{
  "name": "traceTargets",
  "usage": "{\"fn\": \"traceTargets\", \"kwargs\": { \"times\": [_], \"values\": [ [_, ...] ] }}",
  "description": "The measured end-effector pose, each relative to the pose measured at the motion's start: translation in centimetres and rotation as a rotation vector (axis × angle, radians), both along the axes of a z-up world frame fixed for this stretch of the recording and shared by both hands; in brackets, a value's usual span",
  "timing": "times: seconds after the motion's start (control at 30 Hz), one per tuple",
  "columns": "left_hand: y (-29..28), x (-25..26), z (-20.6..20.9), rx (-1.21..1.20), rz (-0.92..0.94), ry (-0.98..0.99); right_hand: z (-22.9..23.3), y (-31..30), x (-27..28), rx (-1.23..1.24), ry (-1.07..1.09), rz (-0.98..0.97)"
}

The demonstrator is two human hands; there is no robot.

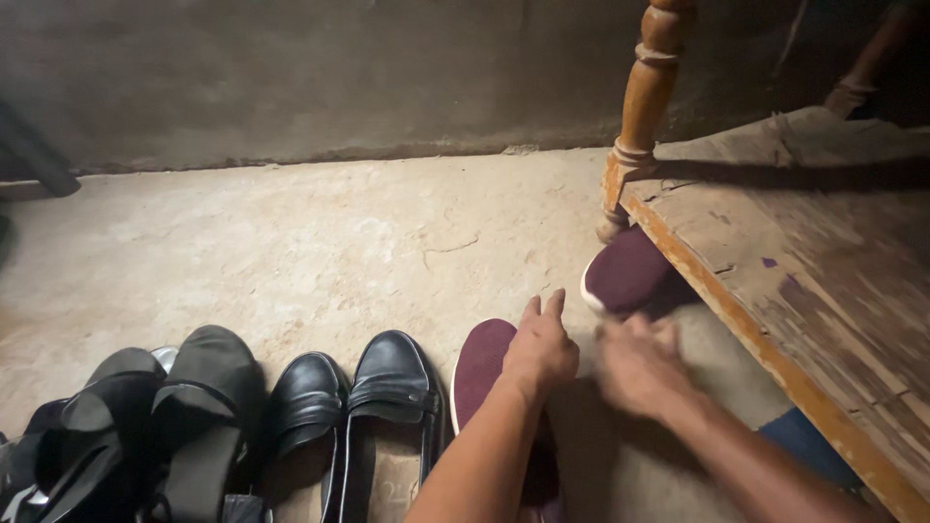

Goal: The person removes multiple pairs of shoes from a wooden shoe rack and places them on the floor. They then wipe the empty rack with a cloth and proceed to wipe several pairs of shoes on the floor.

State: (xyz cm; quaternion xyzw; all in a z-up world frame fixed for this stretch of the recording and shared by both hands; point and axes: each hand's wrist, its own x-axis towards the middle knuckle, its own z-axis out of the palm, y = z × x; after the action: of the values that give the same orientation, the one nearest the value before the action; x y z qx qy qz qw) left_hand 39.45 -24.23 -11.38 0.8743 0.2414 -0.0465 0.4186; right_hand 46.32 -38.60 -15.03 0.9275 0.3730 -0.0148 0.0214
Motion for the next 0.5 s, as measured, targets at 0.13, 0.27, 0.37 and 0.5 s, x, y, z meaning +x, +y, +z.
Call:
{"fn": "traceTargets", "kwargs": {
  "times": [0.13, 0.27, 0.37, 0.5],
  "values": [
    [-0.3, -0.8, 0.0, 0.033, -0.048, -0.018, -0.4, 0.6, 0.2, 0.193, -0.068, -0.171],
    [-0.8, -1.1, -0.4, 0.082, -0.094, -0.054, -0.3, 1.2, 1.5, 0.412, -0.074, -0.176],
    [-0.8, -0.7, -0.5, 0.147, -0.143, -0.056, -0.4, 2.5, 2.7, 0.295, -0.063, -0.240],
    [-0.5, -0.3, -1.2, 0.157, -0.170, -0.040, -2.1, 3.1, 4.4, 0.197, -0.160, -0.225]
  ]
}}
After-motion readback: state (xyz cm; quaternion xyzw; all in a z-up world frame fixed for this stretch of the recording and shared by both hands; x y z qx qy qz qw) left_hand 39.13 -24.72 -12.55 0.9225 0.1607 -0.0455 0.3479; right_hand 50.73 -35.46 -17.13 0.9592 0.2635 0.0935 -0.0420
